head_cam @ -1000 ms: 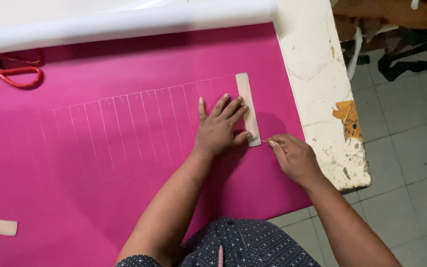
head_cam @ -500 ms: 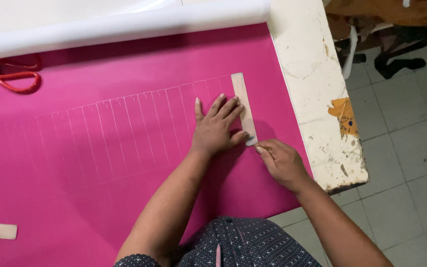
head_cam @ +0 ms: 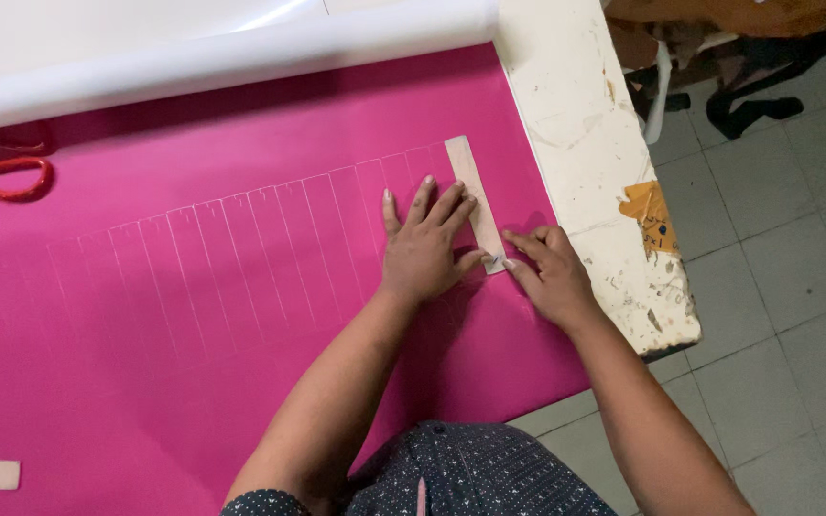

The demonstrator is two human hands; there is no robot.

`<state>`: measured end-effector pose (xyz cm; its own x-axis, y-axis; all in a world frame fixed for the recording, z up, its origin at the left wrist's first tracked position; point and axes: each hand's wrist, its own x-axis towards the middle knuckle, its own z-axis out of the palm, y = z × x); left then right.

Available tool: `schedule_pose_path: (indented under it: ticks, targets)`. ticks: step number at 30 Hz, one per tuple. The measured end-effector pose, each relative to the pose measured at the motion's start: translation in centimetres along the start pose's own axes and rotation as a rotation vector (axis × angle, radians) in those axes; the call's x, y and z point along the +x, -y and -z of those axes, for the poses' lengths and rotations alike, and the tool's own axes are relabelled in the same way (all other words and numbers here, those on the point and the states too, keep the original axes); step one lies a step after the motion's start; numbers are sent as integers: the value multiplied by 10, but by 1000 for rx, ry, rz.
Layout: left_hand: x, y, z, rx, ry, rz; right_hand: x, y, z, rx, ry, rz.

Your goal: The person uses a ruler and a pencil to draw a series of parallel vertical lines on a large sheet of pink fabric laid on a table. The person repeatedly repositions the ruler and draws lines across the fabric surface.

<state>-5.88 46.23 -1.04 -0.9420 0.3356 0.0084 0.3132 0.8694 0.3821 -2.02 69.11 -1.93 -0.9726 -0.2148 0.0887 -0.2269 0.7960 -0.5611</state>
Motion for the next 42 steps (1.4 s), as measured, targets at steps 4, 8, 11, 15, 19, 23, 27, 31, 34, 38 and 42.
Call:
schedule_pose_path:
  ticks: [4,8,11,15,19,23,27,31,34,38,42]
  targets:
    - [3,0,-3,-9,14,13,1,0,2,22,40,-51]
    - [5,0,-3,10,42,14,2,3,6,33,59,-51]
    - [5,-2,-3,8,32,14,2,5,6,31,95,-120]
    - [3,-3,-5,35,-1,15,1,4,6,50,44,-59]
    - [2,-3,-7,44,-4,20,0,2,5,54,60,-80]
    - [1,-1,-11,74,-48,-5,0,2,2,41,57,-100]
    - [2,1,-15,64,-54,-12,0,3,1,47,33,-69]
    - [3,2,-16,75,-34,-16,0,4,2,46,36,-87]
    - [4,1,-14,80,-2,-22,0,5,3,47,32,-61]
    - [4,1,-10,91,60,-27,1,5,4,47,34,-70]
    - [5,1,-8,95,70,-35,1,7,5,52,44,-71]
